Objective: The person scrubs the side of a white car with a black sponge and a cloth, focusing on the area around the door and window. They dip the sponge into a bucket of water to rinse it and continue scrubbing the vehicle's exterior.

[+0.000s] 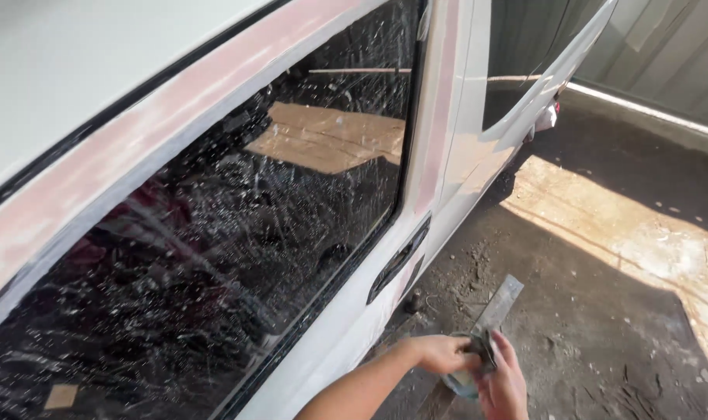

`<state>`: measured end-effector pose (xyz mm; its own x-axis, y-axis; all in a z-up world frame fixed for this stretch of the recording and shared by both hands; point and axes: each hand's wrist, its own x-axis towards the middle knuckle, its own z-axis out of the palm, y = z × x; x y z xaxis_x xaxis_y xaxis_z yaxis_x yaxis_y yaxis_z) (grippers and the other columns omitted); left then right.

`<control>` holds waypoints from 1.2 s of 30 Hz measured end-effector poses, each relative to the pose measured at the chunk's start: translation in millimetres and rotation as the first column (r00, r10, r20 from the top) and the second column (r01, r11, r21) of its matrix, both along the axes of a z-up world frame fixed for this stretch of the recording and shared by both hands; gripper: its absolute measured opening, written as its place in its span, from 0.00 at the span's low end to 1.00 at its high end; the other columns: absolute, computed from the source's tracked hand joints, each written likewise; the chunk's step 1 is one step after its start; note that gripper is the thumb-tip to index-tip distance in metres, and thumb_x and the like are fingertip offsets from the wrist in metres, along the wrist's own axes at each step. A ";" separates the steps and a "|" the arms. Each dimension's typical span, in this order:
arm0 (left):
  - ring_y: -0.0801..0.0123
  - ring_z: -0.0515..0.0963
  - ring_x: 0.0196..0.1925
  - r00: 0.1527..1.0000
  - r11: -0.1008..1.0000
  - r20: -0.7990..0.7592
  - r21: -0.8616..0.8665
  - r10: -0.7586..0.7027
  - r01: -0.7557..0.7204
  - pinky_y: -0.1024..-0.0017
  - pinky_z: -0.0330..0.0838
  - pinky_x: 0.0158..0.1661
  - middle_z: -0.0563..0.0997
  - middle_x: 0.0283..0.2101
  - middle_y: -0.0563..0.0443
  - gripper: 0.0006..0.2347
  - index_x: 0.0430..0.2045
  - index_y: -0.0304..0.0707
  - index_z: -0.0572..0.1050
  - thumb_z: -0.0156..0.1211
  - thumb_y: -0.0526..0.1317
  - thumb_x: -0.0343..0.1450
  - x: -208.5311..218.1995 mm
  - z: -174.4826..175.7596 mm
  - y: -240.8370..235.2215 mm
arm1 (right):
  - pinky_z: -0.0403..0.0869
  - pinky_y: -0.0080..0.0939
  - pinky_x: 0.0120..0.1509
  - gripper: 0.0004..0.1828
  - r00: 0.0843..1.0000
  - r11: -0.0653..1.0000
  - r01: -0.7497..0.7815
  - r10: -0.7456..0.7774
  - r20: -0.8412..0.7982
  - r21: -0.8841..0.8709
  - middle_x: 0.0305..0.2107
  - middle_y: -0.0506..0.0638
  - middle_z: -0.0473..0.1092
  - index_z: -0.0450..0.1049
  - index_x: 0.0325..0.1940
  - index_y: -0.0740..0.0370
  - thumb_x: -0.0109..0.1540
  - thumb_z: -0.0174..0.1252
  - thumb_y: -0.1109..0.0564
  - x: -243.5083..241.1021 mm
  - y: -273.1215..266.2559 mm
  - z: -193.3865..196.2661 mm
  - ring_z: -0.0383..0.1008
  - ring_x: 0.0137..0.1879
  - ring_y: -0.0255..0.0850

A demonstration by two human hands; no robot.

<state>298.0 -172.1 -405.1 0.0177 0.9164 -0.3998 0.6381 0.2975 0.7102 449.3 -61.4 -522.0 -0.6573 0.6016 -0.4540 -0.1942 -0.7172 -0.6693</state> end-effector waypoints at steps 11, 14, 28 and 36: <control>0.70 0.81 0.36 0.671 0.701 0.465 0.138 0.578 -0.699 0.68 0.77 0.39 0.84 0.35 0.45 0.17 0.36 0.28 0.80 0.73 0.45 0.63 31.4 6.3 -45.6 | 0.74 0.41 0.37 0.16 0.992 0.992 0.126 -0.126 -0.022 0.009 0.37 0.47 0.70 0.65 0.57 0.54 0.74 0.52 0.42 31.5 -51.6 36.8 0.73 0.37 0.37; 0.68 0.80 0.28 0.516 0.518 0.415 0.119 0.749 -0.847 0.66 0.74 0.29 0.82 0.29 0.42 0.14 0.30 0.30 0.77 0.69 0.46 0.67 39.7 5.4 -39.2 | 0.75 0.44 0.38 0.15 0.999 0.983 0.039 -0.032 -0.042 0.180 0.40 0.48 0.72 0.66 0.58 0.53 0.69 0.57 0.49 58.9 -45.7 38.6 0.75 0.39 0.39; 0.50 0.85 0.40 0.904 0.809 0.198 0.403 0.378 -0.427 0.60 0.78 0.44 0.84 0.36 0.38 0.14 0.37 0.33 0.79 0.66 0.41 0.62 100.3 -6.3 -46.7 | 0.79 0.61 0.55 0.24 0.999 0.988 0.005 0.001 -0.042 0.153 0.47 0.58 0.70 0.66 0.55 0.65 0.55 0.47 0.71 116.8 -57.4 39.3 0.76 0.50 0.51; 0.43 0.82 0.47 0.863 0.795 -0.079 0.438 0.499 -0.420 0.54 0.75 0.48 0.82 0.43 0.35 0.15 0.43 0.36 0.77 0.62 0.38 0.64 75.5 8.4 -67.6 | 0.71 0.61 0.65 0.43 0.971 0.971 -0.213 0.222 -0.088 0.108 0.60 0.58 0.68 0.60 0.74 0.64 0.51 0.45 0.71 80.6 -90.5 123.2 0.72 0.61 0.51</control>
